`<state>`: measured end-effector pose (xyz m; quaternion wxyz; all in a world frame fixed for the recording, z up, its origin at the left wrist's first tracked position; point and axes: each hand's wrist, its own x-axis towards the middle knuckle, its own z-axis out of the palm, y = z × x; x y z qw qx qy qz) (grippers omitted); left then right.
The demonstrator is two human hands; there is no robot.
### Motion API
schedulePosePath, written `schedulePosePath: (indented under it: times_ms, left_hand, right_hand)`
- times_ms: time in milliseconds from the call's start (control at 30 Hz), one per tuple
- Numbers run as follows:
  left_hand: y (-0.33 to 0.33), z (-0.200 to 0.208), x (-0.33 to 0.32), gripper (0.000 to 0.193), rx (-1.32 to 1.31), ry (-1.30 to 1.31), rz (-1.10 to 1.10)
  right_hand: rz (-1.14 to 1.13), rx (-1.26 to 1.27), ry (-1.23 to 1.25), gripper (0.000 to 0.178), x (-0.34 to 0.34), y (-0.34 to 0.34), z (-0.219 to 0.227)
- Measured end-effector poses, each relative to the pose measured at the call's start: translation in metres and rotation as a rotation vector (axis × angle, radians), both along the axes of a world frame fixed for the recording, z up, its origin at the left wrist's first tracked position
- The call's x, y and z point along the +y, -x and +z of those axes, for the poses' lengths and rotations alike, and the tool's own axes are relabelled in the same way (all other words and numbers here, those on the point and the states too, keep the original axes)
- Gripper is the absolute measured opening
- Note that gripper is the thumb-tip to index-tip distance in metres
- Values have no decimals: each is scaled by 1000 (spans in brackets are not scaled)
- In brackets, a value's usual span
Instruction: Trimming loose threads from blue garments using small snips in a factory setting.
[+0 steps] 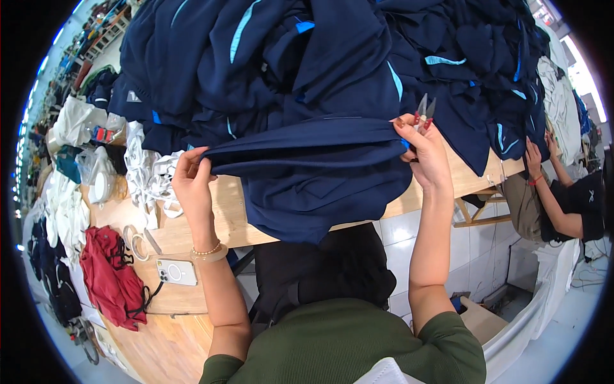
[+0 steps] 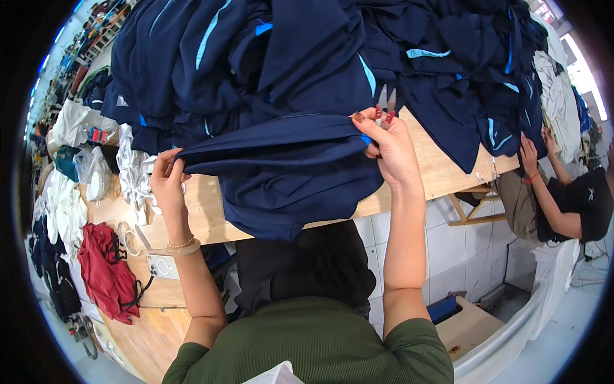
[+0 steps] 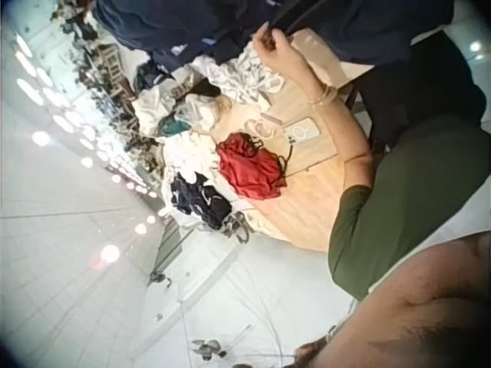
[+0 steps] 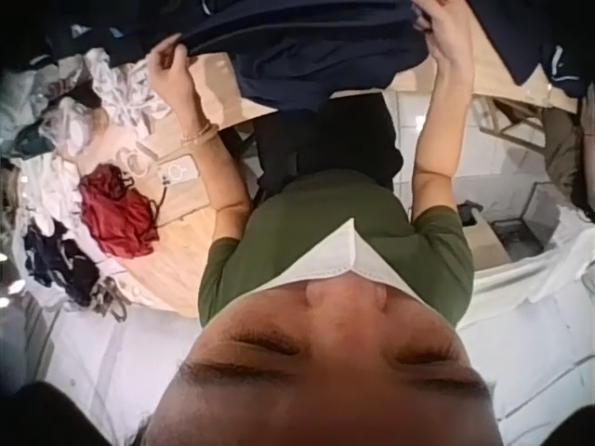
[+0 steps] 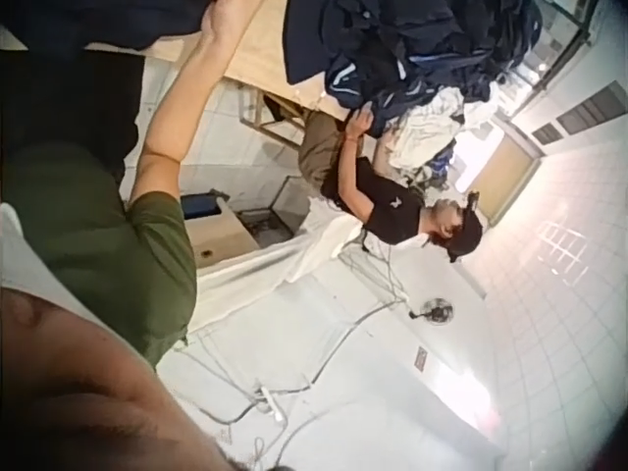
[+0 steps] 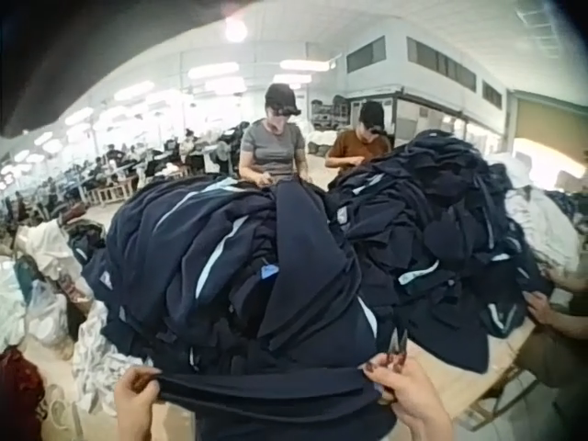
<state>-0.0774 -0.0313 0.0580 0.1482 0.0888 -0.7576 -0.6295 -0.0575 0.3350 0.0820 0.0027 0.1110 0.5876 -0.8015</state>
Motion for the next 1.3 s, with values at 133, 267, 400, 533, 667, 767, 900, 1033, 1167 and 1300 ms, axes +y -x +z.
schedulePosePath:
  times_ms: [133, 267, 400, 533, 667, 767, 900, 1033, 1167, 1300]
  left_hand:
    - [0, -4, 6, 15, -3, -1, 5]
    - [1, -6, 8, 14, -13, -18, 3]
    - [3, -8, 12, 14, -7, 19, 5]
    - [4, -7, 16, 13, 28, 38, 12]
    - [8, -3, 5, 10, -131, -172, -3]
    - [9, 6, 5, 8, -147, -213, -65]
    - [-3, 23, 24, 8, -87, -359, -112]
    - [-6, 24, 14, 12, -46, -636, -148]
    - [-2, 21, 3, 13, -189, -974, -240]
    - [1, 15, -4, 21, -198, -1201, -315]
  right_hand:
    - [2, -5, -25, 19, -2, -3, 1]
    - [4, -5, -47, 21, -5, -3, 6]
    - [83, 44, -100, 26, -3, -3, 6]
    - [123, 84, -115, 26, -5, -4, 8]
    - [145, 134, 31, 20, 1, -3, 11]
    - [135, 128, -38, 24, -1, 2, 17]
    - [-49, 138, -638, 26, -15, 1, 23]
    - [-210, 225, -690, 24, -9, 3, 8]
    - [-93, 312, -838, 28, -13, -6, 10]
    - [38, 322, -858, 29, -11, -14, 7]
